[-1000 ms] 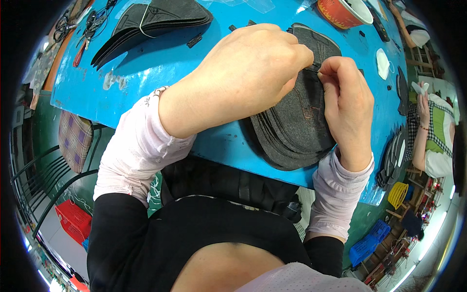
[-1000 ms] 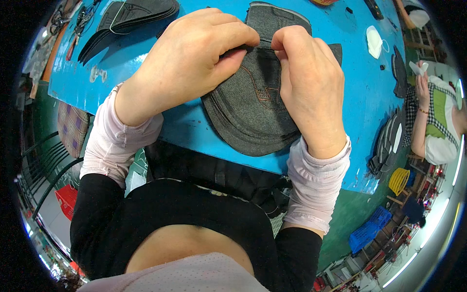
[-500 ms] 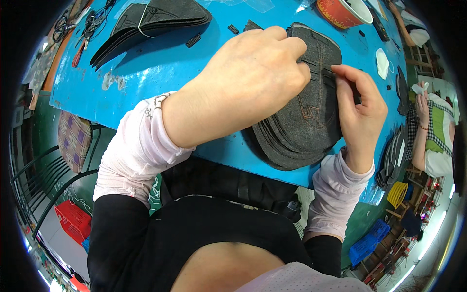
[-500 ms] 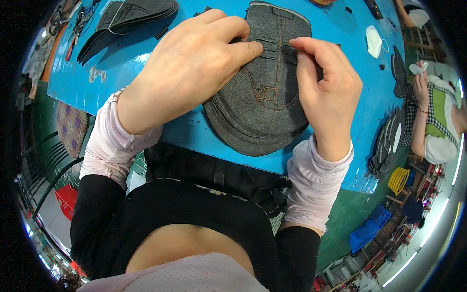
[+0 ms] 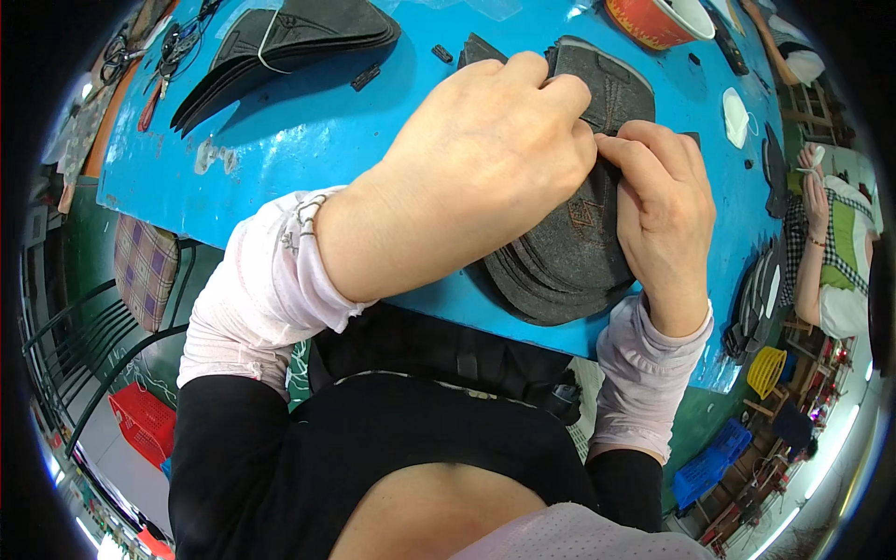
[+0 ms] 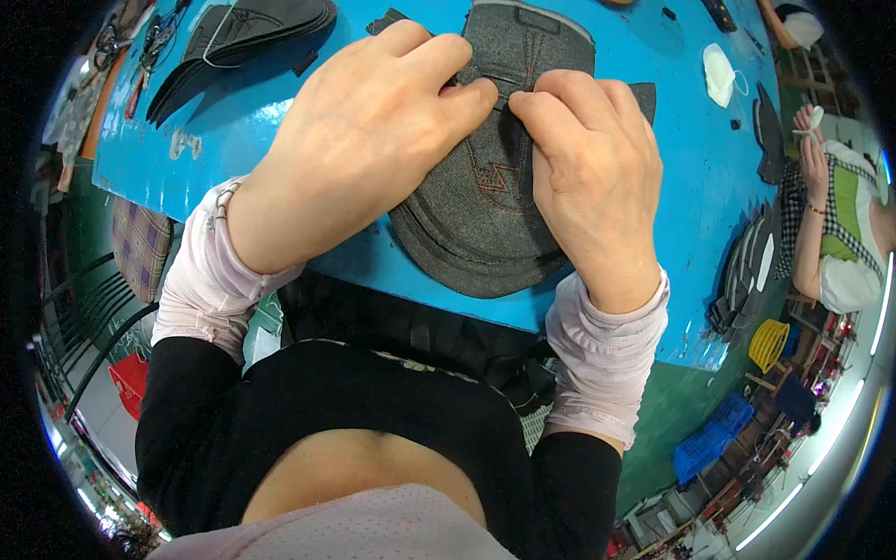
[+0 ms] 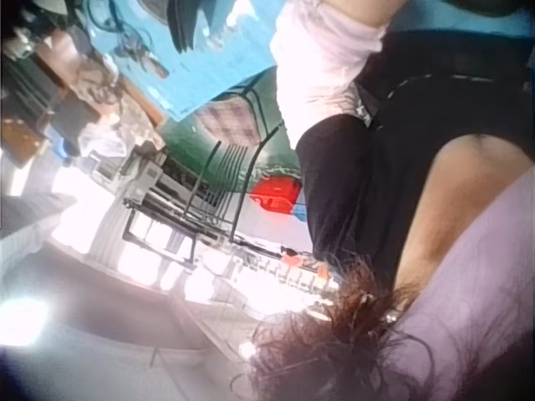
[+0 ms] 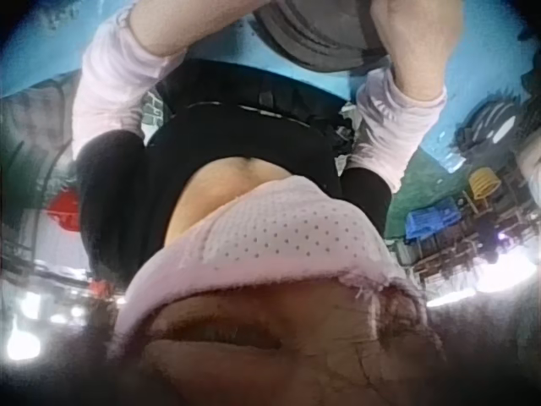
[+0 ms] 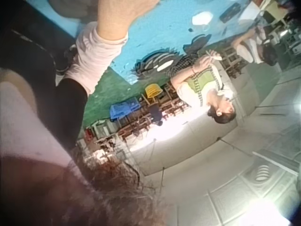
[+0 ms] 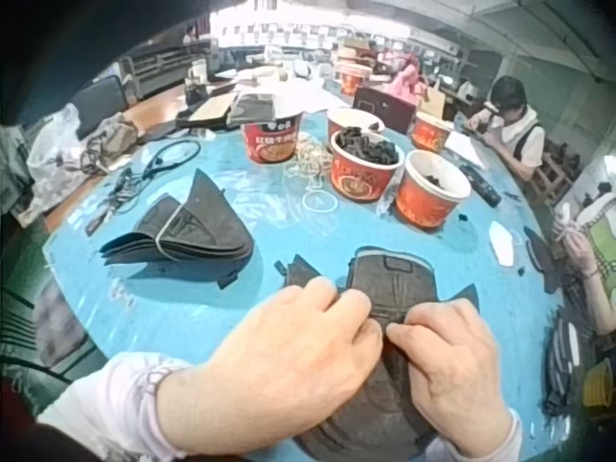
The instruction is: The person hand-stitches decorative or structural component pieces onto pre-cut black shoe uppers using a needle and thread.
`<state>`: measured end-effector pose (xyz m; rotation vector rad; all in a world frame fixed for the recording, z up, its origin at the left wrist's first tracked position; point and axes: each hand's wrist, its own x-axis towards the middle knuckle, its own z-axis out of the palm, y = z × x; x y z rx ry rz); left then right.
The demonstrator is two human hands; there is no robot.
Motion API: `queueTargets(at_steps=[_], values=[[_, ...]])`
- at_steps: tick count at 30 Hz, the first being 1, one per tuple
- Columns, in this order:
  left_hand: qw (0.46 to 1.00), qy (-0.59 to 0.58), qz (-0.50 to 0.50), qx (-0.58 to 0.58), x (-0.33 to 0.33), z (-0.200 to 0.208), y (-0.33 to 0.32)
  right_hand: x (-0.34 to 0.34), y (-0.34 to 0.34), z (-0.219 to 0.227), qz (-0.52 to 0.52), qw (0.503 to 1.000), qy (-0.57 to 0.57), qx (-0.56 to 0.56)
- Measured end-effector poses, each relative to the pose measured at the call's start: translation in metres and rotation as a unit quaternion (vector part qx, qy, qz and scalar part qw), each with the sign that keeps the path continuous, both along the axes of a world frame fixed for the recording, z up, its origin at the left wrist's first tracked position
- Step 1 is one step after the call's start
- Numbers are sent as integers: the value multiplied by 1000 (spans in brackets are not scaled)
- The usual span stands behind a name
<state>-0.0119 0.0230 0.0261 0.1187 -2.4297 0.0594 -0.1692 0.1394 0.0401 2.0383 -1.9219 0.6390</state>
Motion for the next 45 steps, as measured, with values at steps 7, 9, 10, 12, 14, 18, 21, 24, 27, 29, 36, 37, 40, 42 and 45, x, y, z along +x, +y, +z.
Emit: queueTargets(at_steps=[7, 9, 10, 12, 14, 18, 21, 24, 27, 29, 36, 37, 40, 42, 45], values=[[992, -50, 11, 118, 6, -2, -3, -11, 10, -11, -17, 967, -251, -46], [992, -46, 5, 115, 9, 5, 0, -11, 8, -5, 7, 974, -222, -46], [993, -43, 3, 106, 10, 7, 1, -10, 7, -1, 26, 980, -194, -37], [994, -42, 1, 100, 8, 5, 2, -11, 6, -3, 44, 984, -169, -24], [995, -47, -5, 94, 7, 3, 2, -11, 6, -6, 39, 986, -160, -27], [996, -71, -5, 54, 9, 7, 4, -8, 5, -7, 27, 991, -128, -31], [995, -102, -8, 11, 9, 8, 8, -7, 5, -8, 24, 992, -122, -28], [994, -109, -19, -1, 9, 7, 7, -7, 4, -8, 23, 993, -113, -28], [993, -110, -32, 8, 7, 7, 4, -7, 4, -9, 23, 994, -106, -30], [993, -101, -53, 26, 6, 6, 1, -7, 5, -8, 21, 994, -103, -30], [996, -48, -18, 75, 6, 1, -1, -11, 5, -11, 29, 986, -158, -40], [996, -58, -26, 66, 6, 2, -1, -11, 5, -11, 30, 988, -147, -39], [995, -86, -22, 40, 8, 8, 6, -6, 3, -9, 29, 994, -105, -32], [995, -98, -8, 21, 7, 11, 10, -4, 4, -6, 27, 997, -69, -28], [995, -87, -16, 38, 5, 8, 4, -10, 4, -10, 40, 995, -85, -34]])
